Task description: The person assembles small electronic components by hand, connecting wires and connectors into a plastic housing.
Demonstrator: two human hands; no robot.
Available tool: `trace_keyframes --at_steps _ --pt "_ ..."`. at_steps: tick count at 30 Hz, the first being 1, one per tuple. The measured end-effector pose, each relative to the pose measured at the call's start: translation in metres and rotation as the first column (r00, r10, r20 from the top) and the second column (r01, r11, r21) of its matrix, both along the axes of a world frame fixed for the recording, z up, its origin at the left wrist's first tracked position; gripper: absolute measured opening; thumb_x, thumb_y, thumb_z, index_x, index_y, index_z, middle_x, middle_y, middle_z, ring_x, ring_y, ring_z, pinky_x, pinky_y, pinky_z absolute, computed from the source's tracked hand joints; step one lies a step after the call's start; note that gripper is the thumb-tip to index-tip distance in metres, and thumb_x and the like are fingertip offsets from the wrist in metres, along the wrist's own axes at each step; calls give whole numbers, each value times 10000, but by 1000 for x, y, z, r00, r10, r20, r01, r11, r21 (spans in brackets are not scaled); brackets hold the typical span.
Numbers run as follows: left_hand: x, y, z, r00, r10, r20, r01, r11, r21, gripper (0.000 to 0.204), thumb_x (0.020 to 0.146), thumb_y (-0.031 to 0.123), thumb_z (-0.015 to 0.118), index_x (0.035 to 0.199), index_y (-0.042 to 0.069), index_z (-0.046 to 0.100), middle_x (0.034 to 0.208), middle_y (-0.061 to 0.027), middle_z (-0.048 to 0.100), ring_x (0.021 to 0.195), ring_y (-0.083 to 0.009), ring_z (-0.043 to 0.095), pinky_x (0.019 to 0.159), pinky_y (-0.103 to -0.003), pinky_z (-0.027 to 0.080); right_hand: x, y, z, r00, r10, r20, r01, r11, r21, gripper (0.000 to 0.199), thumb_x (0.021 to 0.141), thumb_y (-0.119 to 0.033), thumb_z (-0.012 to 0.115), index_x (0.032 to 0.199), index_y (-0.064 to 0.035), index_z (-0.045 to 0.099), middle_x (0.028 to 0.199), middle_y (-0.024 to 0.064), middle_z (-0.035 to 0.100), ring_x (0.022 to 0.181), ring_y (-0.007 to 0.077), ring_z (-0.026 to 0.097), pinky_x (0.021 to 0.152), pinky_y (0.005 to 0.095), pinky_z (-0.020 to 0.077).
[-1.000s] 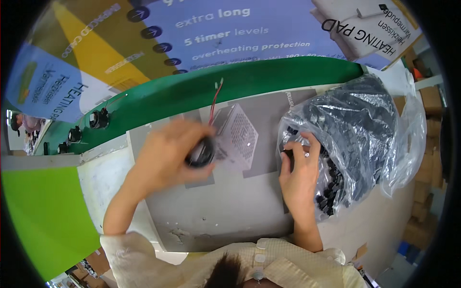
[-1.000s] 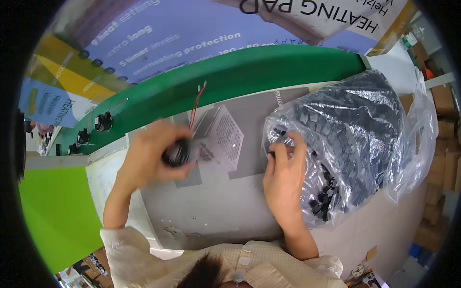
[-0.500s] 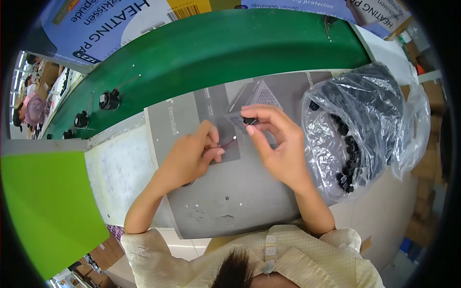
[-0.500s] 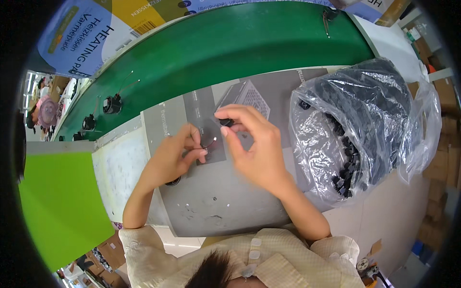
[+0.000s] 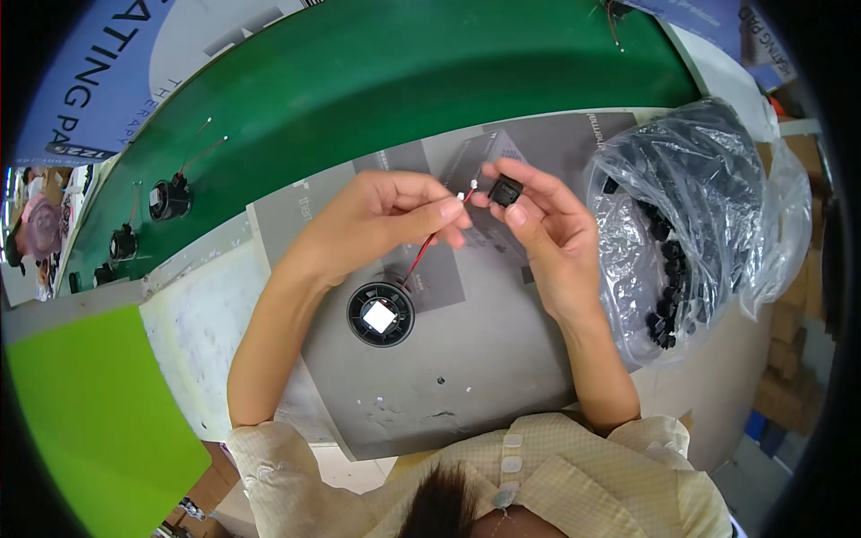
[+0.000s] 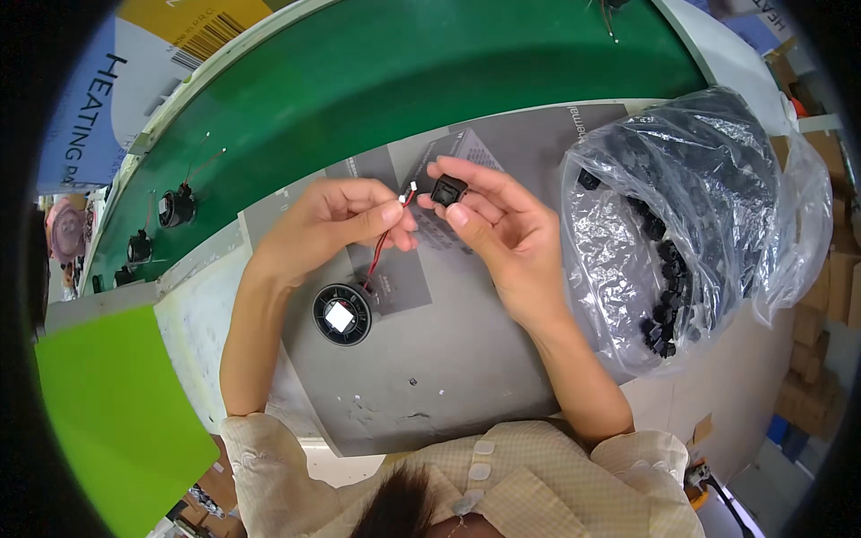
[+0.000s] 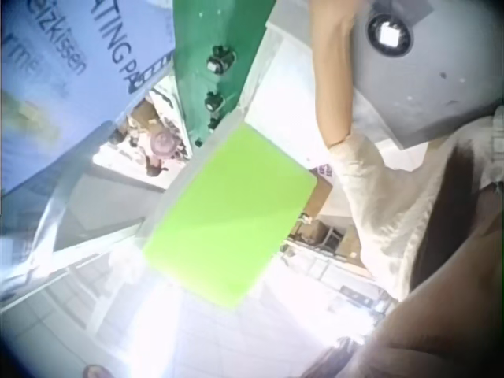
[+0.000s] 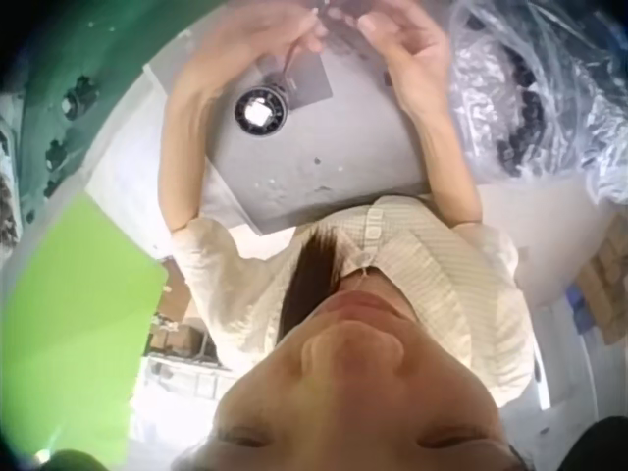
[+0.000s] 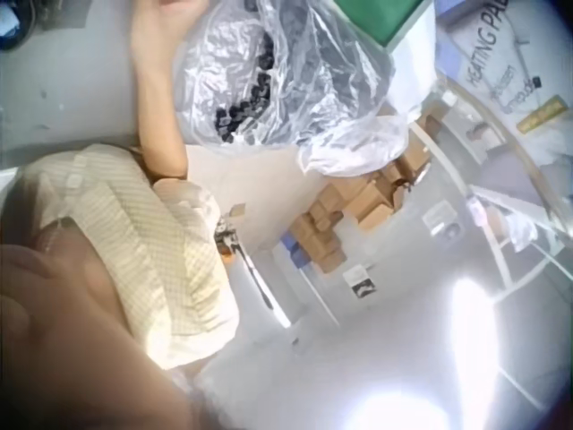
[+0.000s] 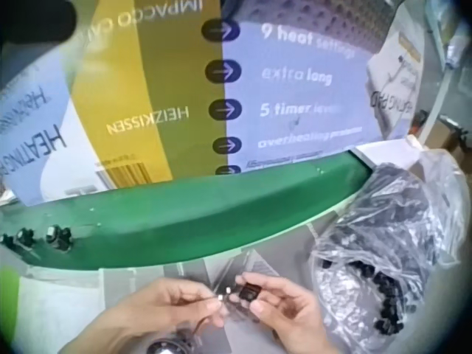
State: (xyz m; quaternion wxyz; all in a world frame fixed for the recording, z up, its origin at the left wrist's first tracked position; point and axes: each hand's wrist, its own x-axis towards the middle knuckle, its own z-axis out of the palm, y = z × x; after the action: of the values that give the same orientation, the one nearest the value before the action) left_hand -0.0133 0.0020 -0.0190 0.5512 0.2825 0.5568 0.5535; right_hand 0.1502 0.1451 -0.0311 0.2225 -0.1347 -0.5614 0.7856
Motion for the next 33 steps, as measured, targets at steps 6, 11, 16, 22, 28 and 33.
trace_keyframes --at_steps 6,11,16,22,28,33 --pt "4 3 -6 991 136 -7 -136 990 30 202 911 182 715 984 -4 741 815 -63 713 791 -112 670 724 -239 507 -1 0 -3 991 -117 68 99 968 232 359 914 53 626 1270 64 580 1229 143 613 1055 192 643 935 294 523" --pt "12 1 -4 977 195 -88 -194 981 30 165 860 120 760 954 -15 756 818 -77 720 718 -107 660 662 -225 508 0 -3 -1 981 -192 -7 179 899 400 316 864 90 657 1174 32 642 1206 135 613 1029 163 626 863 273 526" --pt "12 -1 -4 982 152 -109 -151 988 20 148 858 98 755 954 -15 755 834 -86 728 699 -96 646 645 -213 501 -2 0 1 978 -183 -96 202 754 625 311 808 109 675 1104 12 684 1152 159 643 995 190 641 807 283 529" --pt "8 -1 -6 997 79 6 -80 993 89 133 889 109 719 941 -10 745 845 -68 725 661 -80 584 618 -228 473 -3 1 8 982 -165 -91 168 547 820 331 770 136 646 1058 -5 731 1079 143 682 945 240 669 793 297 540" --pt "7 -3 -7 999 7 -32 -3 994 111 127 904 112 704 930 -9 732 859 -74 724 672 -84 569 625 -234 467 -2 3 5 991 -110 -80 133 664 736 342 771 145 639 1067 -1 731 1092 146 681 979 248 666 814 310 541" --pt "7 -5 -8 998 14 60 -24 986 166 119 902 114 705 922 0 731 849 -64 715 665 -76 551 623 -234 454 -1 4 6 995 -52 -85 92 811 577 308 799 119 645 1083 21 712 1096 167 681 986 259 666 875 330 527"
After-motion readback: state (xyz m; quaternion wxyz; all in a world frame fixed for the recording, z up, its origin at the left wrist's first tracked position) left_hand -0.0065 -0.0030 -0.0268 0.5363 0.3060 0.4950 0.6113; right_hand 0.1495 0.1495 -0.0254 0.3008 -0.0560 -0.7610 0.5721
